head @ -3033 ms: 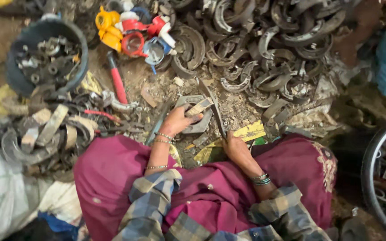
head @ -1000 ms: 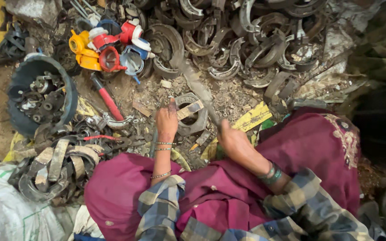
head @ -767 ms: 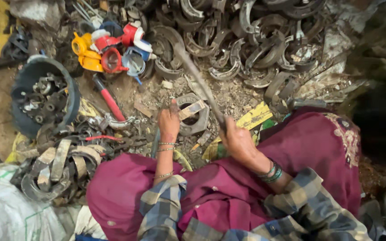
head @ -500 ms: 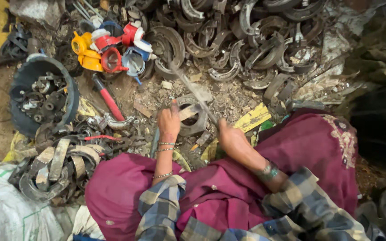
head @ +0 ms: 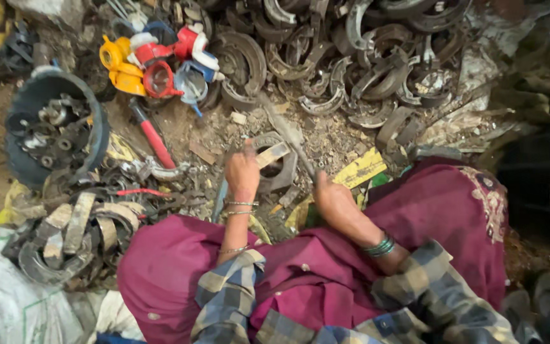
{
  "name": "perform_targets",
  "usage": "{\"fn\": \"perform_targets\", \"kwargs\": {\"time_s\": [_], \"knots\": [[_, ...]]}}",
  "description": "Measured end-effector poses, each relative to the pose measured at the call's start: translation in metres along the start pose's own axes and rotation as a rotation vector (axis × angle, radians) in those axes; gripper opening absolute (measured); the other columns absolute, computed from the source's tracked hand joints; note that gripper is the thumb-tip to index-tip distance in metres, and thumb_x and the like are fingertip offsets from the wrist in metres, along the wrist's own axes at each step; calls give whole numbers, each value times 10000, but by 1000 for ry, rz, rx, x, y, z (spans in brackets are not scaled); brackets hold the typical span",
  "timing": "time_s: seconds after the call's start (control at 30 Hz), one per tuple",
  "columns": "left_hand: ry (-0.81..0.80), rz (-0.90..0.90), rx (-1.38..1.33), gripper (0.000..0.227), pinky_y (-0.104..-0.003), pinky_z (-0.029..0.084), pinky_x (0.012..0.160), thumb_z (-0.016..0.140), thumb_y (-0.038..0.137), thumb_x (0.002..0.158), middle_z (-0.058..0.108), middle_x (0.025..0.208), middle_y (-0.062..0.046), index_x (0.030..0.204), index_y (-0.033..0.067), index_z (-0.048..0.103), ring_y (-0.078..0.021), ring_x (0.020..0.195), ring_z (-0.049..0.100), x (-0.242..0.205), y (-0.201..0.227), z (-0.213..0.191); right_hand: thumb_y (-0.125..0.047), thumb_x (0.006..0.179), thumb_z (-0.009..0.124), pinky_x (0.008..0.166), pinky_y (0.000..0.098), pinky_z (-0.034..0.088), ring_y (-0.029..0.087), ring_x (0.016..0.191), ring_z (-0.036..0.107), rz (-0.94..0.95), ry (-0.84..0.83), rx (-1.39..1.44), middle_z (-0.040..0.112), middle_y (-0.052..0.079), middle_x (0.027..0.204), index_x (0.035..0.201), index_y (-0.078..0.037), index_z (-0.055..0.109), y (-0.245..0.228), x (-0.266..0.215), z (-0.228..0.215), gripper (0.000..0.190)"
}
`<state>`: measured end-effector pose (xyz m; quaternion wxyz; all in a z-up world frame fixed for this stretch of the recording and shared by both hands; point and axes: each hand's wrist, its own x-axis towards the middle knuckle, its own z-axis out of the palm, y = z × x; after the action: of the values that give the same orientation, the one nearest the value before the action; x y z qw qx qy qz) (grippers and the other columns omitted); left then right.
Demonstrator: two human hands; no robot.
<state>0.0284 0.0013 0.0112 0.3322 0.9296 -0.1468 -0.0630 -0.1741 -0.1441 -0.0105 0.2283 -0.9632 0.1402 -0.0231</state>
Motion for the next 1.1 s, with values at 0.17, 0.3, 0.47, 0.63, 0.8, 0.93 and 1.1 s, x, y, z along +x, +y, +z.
{"fn": "perform_targets", "kwargs": {"time_s": [0.17, 0.3, 0.47, 0.63, 0.8, 0.93, 1.1], "knots": [[69, 40, 167, 709, -592, 508, 665, 385, 480, 1075, 667, 697, -291, 689, -14, 716, -496, 663, 659, -10, 25, -4, -200, 1001, 610, 563, 559, 506, 487, 643, 647, 67, 124, 258, 657, 274, 731, 1182, 35, 467, -6, -10, -25, 329], [41, 0, 197, 741, -582, 526, 700, 358, 484, 1082, 681, 731, -290, 665, -4, 729, -485, 692, 677, -12, 42, -13, -192, 954, 613, 497, 546, 496, 463, 565, 649, 65, 278, 364, 652, 264, 686, 1204, 56, 471, -39, -14, -58, 379], [-12, -48, 230, 728, -569, 542, 706, 353, 484, 1076, 701, 757, -277, 685, 6, 738, -478, 718, 691, -11, 55, -11, -156, 1010, 556, 562, 551, 481, 458, 627, 642, 27, 33, 239, 651, 241, 698, 1162, 63, 439, -39, -11, -55, 291], [-8, -14, 204, 713, -566, 544, 708, 343, 466, 1070, 712, 776, -275, 709, 8, 754, -472, 727, 703, -1, 66, -20, -181, 954, 608, 557, 543, 482, 471, 634, 645, 95, 27, 276, 635, 279, 679, 1179, 59, 460, -37, -4, -80, 360], [-90, -5, 278, 700, -537, 553, 715, 355, 445, 1082, 718, 765, -261, 717, 9, 762, -442, 728, 716, -4, 76, -12, -191, 971, 587, 503, 522, 473, 444, 546, 637, 163, 299, 512, 646, 266, 677, 1295, 55, 439, -59, -27, -113, 433], [-16, 89, 244, 632, -535, 558, 698, 402, 397, 1053, 716, 751, -250, 702, 18, 765, -432, 690, 714, -1, 83, -14, -213, 996, 562, 517, 543, 492, 452, 572, 653, 210, 234, 438, 652, 258, 679, 1192, 20, 443, -52, -9, -87, 327], [-35, 57, 245, 631, -541, 556, 687, 412, 407, 1048, 716, 735, -250, 693, 21, 763, -428, 692, 714, -2, 81, -21, -244, 1003, 567, 615, 593, 489, 513, 698, 659, 248, -56, 245, 665, 300, 735, 1158, -6, 463, -42, 9, -62, 303]]}}
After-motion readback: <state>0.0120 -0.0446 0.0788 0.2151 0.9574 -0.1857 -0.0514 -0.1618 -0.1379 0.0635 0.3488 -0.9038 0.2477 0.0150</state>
